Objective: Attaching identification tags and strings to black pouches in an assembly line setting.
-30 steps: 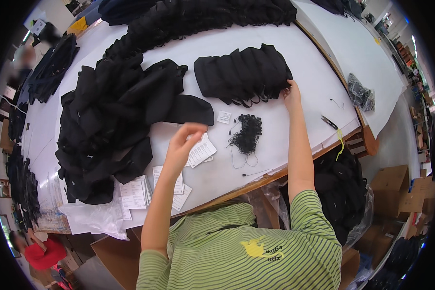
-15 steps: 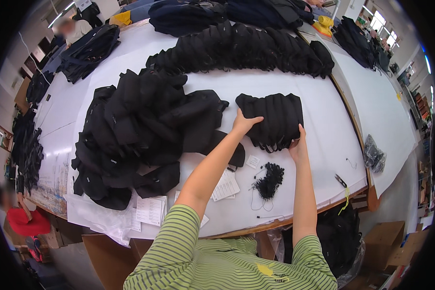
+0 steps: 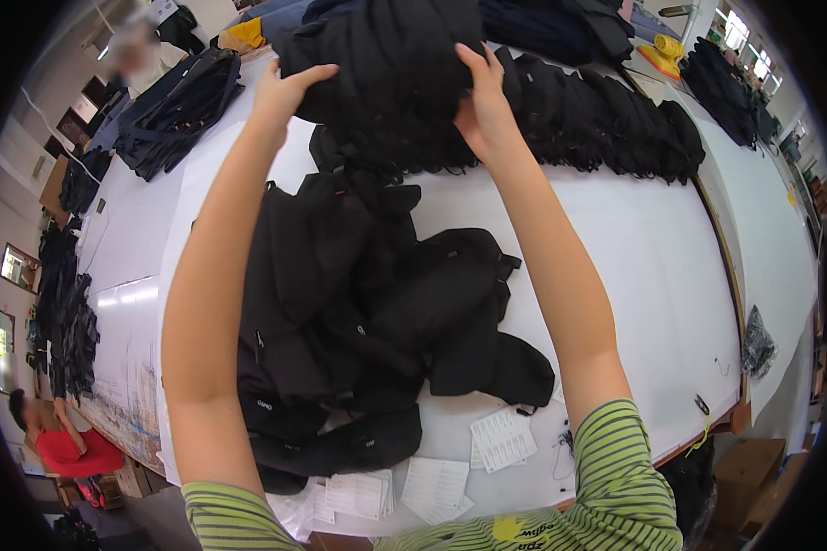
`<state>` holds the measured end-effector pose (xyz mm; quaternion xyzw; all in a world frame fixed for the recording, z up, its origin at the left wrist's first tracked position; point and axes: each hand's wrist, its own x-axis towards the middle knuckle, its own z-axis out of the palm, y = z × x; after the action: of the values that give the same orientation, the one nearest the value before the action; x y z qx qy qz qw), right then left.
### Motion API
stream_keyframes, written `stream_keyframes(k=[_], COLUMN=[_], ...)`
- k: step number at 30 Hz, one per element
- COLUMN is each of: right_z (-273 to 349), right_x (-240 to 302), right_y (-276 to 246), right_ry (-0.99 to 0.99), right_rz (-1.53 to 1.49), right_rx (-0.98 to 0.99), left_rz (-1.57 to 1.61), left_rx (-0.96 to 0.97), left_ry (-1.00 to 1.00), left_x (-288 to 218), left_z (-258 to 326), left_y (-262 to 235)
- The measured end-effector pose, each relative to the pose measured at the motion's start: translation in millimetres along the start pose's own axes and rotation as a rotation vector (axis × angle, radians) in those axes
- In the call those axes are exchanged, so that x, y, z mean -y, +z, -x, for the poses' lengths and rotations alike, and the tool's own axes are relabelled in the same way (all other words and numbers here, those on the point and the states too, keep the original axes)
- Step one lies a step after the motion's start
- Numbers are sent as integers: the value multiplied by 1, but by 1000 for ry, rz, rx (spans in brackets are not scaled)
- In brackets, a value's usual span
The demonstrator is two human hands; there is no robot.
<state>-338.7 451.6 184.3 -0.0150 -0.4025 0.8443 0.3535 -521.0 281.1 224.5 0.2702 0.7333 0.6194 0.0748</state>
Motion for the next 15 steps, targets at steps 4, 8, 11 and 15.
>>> stream_keyframes(k=[4,8,11,15], right_z=[-69,-79,-77,-68], right_x=[-65,-110,-100,-68], right_y=[-10,-77,-63,-70], right_ry=[-6,154,147,125], right_rz=[569,1033,1356,1545], right_rx=[-200,-246,-96,-54], left_rz=[-37,-240,-133,22], left_rx=[11,47,103,127], left_ry=[-92,-284,-408,-419], left_x=[63,167,185,179], left_z=[-72,-74,-73,-76], left_y=[-26,18,5,6])
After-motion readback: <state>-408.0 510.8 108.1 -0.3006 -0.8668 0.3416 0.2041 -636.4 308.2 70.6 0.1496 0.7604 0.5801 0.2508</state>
